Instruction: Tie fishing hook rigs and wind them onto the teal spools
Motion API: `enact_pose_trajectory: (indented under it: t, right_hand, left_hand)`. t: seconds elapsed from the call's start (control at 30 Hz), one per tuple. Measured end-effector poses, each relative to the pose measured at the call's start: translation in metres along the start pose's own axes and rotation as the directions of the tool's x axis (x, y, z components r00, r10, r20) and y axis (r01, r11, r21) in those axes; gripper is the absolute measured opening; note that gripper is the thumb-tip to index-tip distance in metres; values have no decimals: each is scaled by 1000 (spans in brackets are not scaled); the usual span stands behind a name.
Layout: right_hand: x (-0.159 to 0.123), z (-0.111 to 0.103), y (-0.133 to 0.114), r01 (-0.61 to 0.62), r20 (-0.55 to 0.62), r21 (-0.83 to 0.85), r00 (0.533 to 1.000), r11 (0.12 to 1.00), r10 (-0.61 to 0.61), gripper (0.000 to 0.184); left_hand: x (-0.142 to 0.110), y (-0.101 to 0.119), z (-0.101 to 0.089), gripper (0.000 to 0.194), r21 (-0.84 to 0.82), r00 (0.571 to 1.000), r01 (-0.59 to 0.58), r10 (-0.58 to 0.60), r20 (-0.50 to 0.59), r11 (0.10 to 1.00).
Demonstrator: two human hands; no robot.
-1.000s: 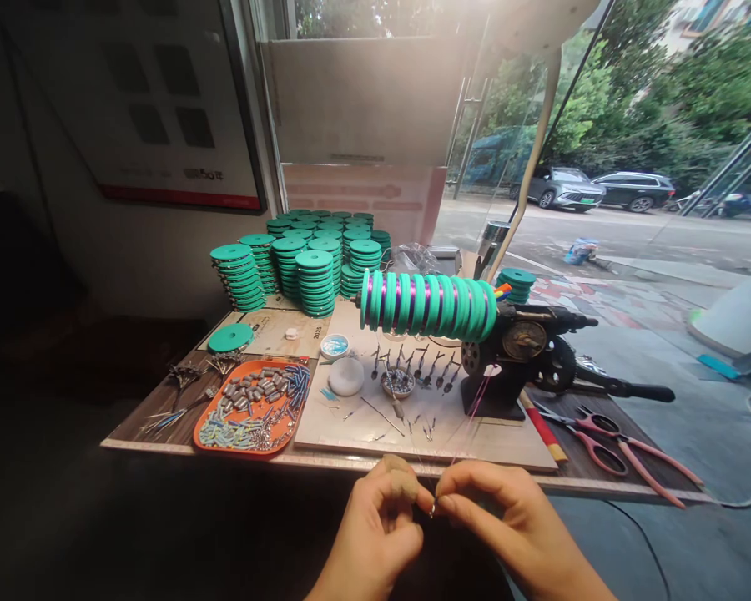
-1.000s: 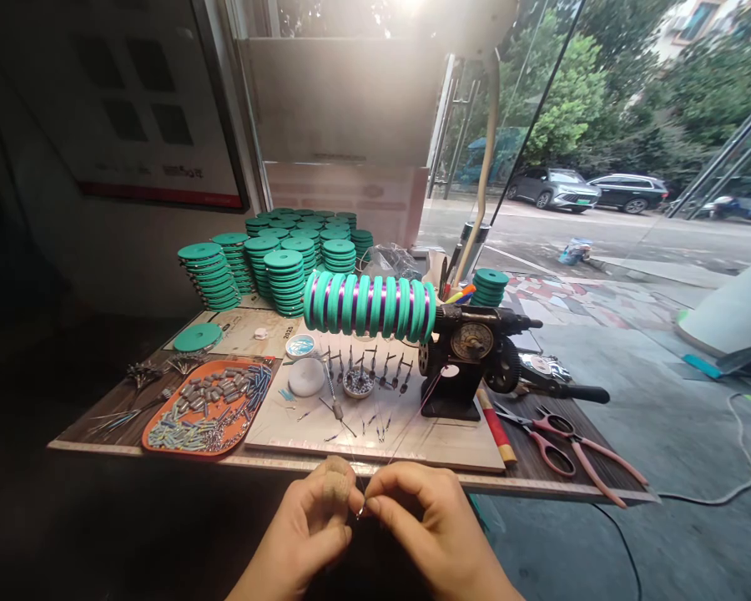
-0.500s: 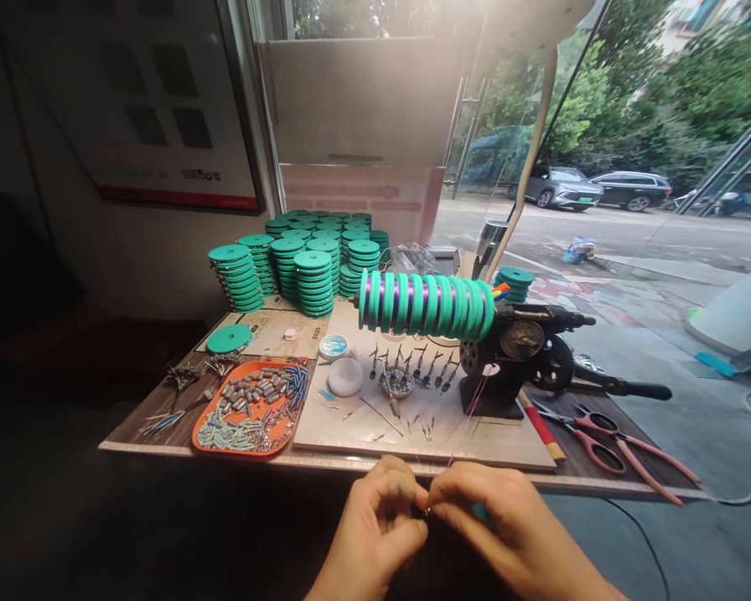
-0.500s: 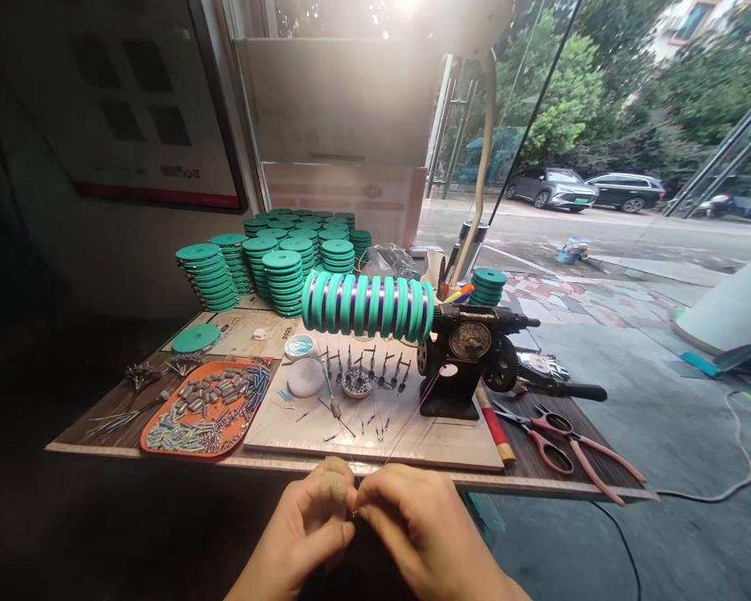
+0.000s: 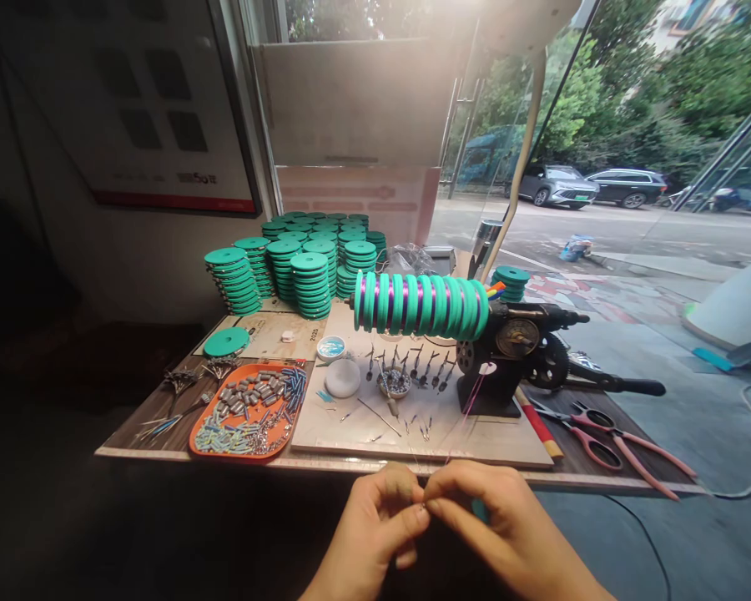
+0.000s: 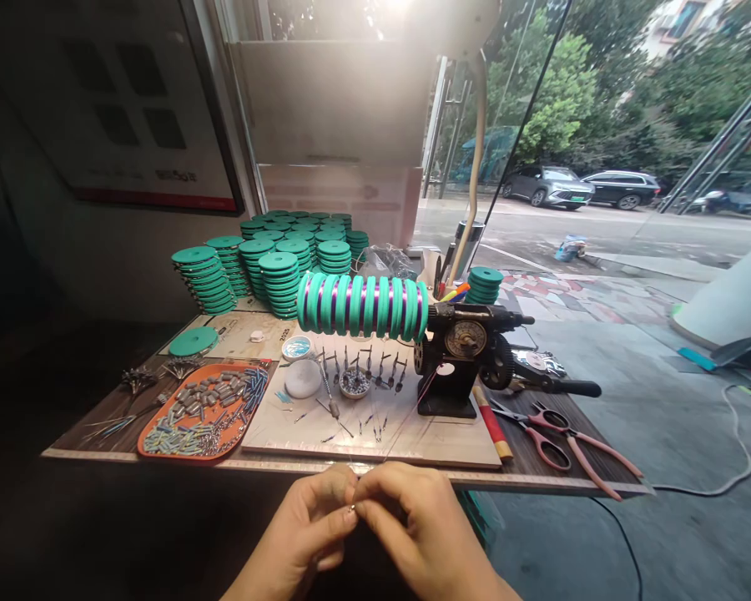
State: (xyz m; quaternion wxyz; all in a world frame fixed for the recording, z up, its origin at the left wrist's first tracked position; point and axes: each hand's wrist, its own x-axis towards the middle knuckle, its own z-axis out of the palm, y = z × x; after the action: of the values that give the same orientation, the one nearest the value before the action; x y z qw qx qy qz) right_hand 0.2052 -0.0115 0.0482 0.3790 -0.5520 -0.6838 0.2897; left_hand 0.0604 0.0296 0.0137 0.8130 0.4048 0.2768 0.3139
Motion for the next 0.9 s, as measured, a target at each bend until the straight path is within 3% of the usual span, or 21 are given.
enact_pose_trajectory:
  t: [0.1,0.2,0.3,0.43,0.7,0.8,0.9]
  right_hand:
    - [-10,7,7,-59,-141,74,988,996,69,14]
    - [-21,23,17,-92,-130,164,985,982,114,16]
    - [-26,43,24,-128,-132,322,975,938,178,17]
    - [-25,57,24,-209,-108,545,943,812,315,30]
    - [-25,55,23,-268,-70,624,916,734,394,31]
    - [-27,50,23,-276,-89,583,913,764,398,32]
    - [-25,34,22,-137,-284,296,932,945,224,27]
  left_hand:
    - [0,3,3,23,-157,990,128,-136,-45,979]
    - [-1,5,6,22,-248,974,187,-212,-76,950]
    - [-2,2,7,22,-269,979,174,-197,-61,947]
    - [-2,-2,7,22,-227,989,115,-132,-59,967]
    - [-3,4,6,13,-170,983,117,-138,-118,978]
    - [-3,6,6,15,-135,985,104,-121,-121,985]
    - [-2,7,6,16,-31,985,99,-103,-135,995]
